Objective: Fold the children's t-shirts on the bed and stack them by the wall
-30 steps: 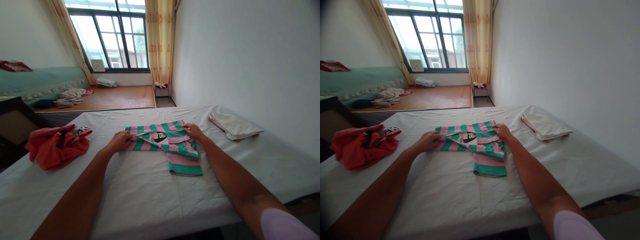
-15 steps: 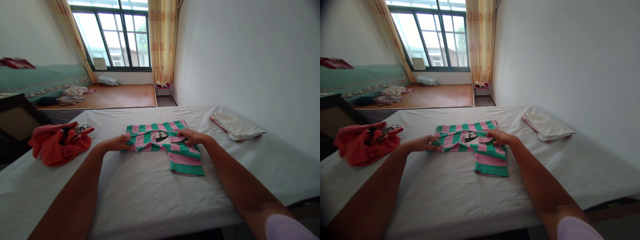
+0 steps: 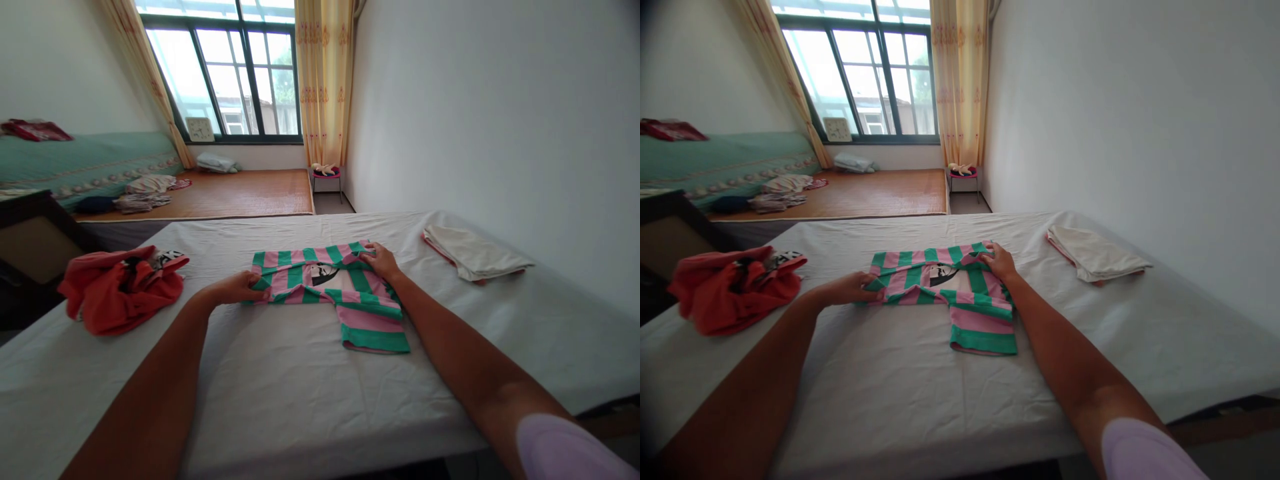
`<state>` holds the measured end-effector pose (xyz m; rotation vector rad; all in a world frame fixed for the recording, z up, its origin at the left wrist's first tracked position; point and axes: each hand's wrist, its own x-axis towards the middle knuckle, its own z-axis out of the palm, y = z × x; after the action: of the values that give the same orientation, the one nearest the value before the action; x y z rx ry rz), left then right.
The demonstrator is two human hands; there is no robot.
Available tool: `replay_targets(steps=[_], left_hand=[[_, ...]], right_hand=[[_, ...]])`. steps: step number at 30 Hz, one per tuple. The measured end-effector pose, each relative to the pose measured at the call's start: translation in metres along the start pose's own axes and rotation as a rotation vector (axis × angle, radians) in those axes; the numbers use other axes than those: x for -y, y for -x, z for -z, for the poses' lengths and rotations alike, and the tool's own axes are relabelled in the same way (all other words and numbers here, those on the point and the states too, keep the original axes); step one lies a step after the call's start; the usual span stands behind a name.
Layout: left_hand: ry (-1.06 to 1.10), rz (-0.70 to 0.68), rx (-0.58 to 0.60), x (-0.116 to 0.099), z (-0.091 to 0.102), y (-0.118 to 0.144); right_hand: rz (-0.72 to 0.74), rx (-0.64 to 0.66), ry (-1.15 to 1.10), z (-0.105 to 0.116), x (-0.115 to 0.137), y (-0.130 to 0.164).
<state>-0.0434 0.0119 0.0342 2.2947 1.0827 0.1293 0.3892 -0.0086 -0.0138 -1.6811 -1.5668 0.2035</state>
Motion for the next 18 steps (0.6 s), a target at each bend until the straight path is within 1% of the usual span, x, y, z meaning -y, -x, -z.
replay_targets(steps=[1,3,6,8,11,13,15,18], left_hand=[[-0.002,-0.006,0.015,0.002,0.000,0.000],[-0.014,-0.014,0.057,0.004,0.000,0.000],[-0.031,0.001,0.039,0.002,0.001,-0.001],[-0.040,-0.018,-0.024,-0.006,0.001,-0.003],[-0.074,-0.080,-0.165,-0.022,-0.002,-0.007],[-0.119,-0.117,-0.185,-0.032,-0.006,-0.010],[-0.152,-0.141,-0.150,-0.039,-0.009,-0.011],[-0.162,-0.136,-0.117,-0.043,-0.013,-0.012]], right_hand=[[-0.012,-0.027,-0.010,-0.003,-0.002,-0.001],[0.016,-0.062,-0.074,-0.006,-0.006,-0.002],[0.061,-0.058,-0.166,-0.007,-0.008,-0.003],[0.077,0.007,-0.209,-0.007,-0.008,-0.003],[0.138,0.175,-0.274,-0.002,-0.007,-0.001],[0.191,0.309,-0.295,0.007,-0.007,0.001],[0.255,0.370,-0.207,0.018,-0.004,0.003],[0.394,0.334,0.110,0.033,0.005,0.009]])
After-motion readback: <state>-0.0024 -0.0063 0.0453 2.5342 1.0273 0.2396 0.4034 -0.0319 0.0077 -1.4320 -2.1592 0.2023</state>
